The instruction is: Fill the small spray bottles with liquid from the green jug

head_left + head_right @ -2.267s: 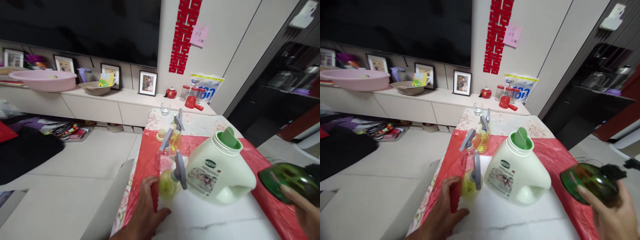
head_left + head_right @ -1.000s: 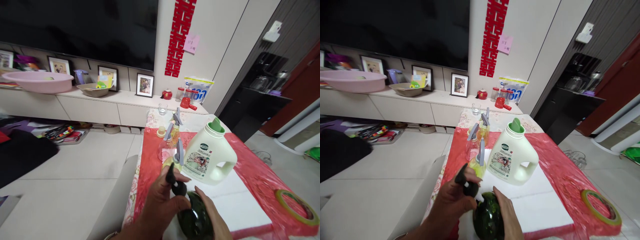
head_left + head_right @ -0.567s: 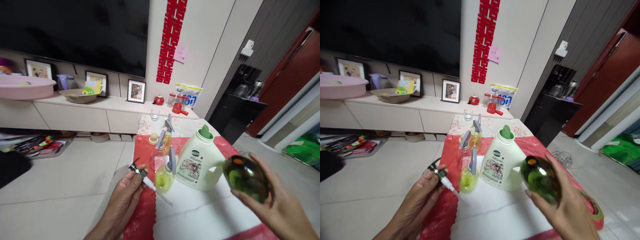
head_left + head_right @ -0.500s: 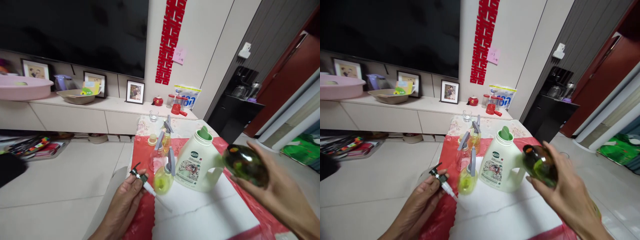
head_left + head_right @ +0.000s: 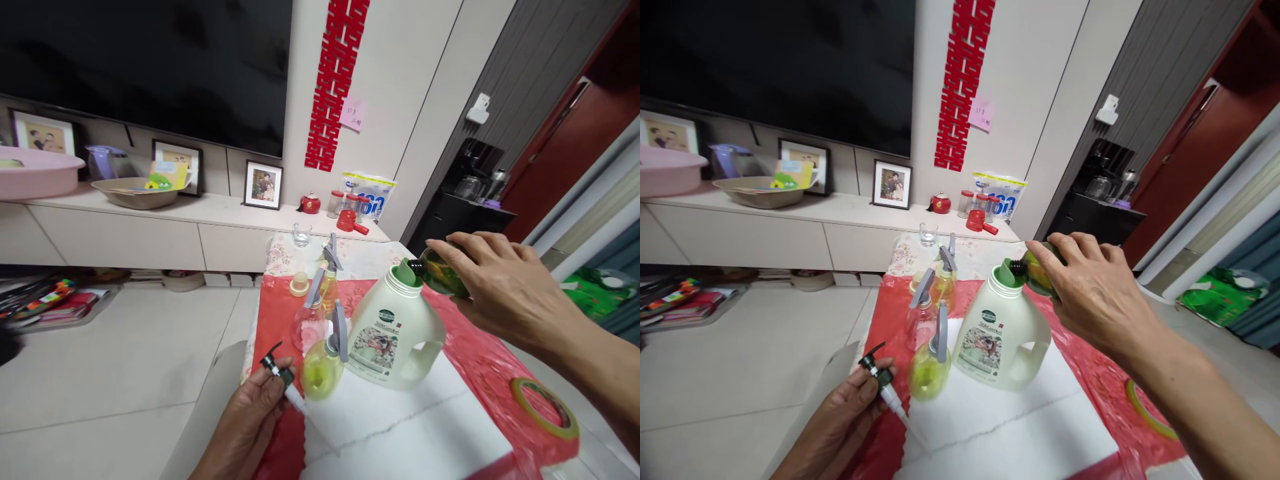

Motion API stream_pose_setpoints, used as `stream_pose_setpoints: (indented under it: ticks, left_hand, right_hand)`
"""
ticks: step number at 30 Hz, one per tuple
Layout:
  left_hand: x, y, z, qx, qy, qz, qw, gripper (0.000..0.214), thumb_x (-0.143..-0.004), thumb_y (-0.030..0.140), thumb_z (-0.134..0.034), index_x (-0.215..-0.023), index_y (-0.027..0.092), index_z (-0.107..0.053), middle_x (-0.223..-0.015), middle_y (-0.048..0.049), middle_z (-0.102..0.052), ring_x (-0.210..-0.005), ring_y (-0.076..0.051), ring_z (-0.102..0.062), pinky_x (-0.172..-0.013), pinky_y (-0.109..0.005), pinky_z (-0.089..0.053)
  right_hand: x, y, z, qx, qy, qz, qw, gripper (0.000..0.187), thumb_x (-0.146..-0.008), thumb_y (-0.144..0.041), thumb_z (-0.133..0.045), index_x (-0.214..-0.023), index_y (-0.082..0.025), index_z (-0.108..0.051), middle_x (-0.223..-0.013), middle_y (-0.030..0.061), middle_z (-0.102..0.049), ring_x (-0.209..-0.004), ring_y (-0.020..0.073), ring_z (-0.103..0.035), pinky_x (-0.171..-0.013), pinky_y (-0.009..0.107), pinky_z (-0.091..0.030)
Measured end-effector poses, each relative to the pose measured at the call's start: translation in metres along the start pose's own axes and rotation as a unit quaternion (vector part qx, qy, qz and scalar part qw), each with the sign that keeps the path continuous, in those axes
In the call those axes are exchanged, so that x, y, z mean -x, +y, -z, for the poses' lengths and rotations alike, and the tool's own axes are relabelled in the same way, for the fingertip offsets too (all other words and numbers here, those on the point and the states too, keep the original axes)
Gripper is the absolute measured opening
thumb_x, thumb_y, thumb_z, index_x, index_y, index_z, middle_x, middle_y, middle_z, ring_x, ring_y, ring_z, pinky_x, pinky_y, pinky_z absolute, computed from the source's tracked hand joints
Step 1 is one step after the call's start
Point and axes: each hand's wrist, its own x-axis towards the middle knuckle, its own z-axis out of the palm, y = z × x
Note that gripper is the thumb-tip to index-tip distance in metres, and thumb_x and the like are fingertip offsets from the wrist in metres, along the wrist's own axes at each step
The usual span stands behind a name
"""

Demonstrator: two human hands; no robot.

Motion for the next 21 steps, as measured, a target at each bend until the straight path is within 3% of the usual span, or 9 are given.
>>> stream_pose_setpoints:
  ticks: [10,14,21]
  left_hand:
    - [-0.002,-0.004,0.000,-0.017,0.000,0.015,1.000,0.051,-0.058,0.042,-0.095,-0.102,0.022,-0.079,-0.097,-0.0036,-0.078,-0.086,-0.015,-0.069,-0.079,-0.021,-0.056]
    - [-0.003,-0.007,0.003,-0.034,0.008,0.013,0.999,0.051,-0.058,0.044,-0.094,-0.101,0.022,-0.079,-0.097,-0.0031,-0.078,-0.084,-0.016,-0.068,-0.077,-0.021,-0.055]
    - [-0.001,-0.008,0.001,-0.032,-0.002,0.016,0.999,0.053,-0.058,0.046,-0.094,-0.103,0.022,-0.078,-0.097,-0.0031,-0.076,-0.085,-0.015,-0.066,-0.078,-0.021,-0.054]
  right_hand:
    - [-0.016,-0.003,0.017,0.009,-0.014,0.078,0.997,0.043,-0.099,-0.009,-0.040,-0.136,-0.026,-0.054,-0.142,0.0087,-0.041,-0.133,0.0342,-0.035,-0.102,0.056,-0.032]
    - [-0.021,-0.007,0.023,0.031,-0.015,0.102,0.994,0.042,-0.103,-0.008,-0.032,-0.133,-0.024,-0.056,-0.143,0.0101,-0.039,-0.136,0.0348,-0.032,-0.103,0.060,-0.032]
    - [-0.029,-0.009,0.026,0.037,0.013,0.141,0.989,0.045,-0.100,-0.003,-0.033,-0.135,-0.022,-0.055,-0.144,0.0111,-0.038,-0.140,0.0327,-0.028,-0.109,0.063,-0.029]
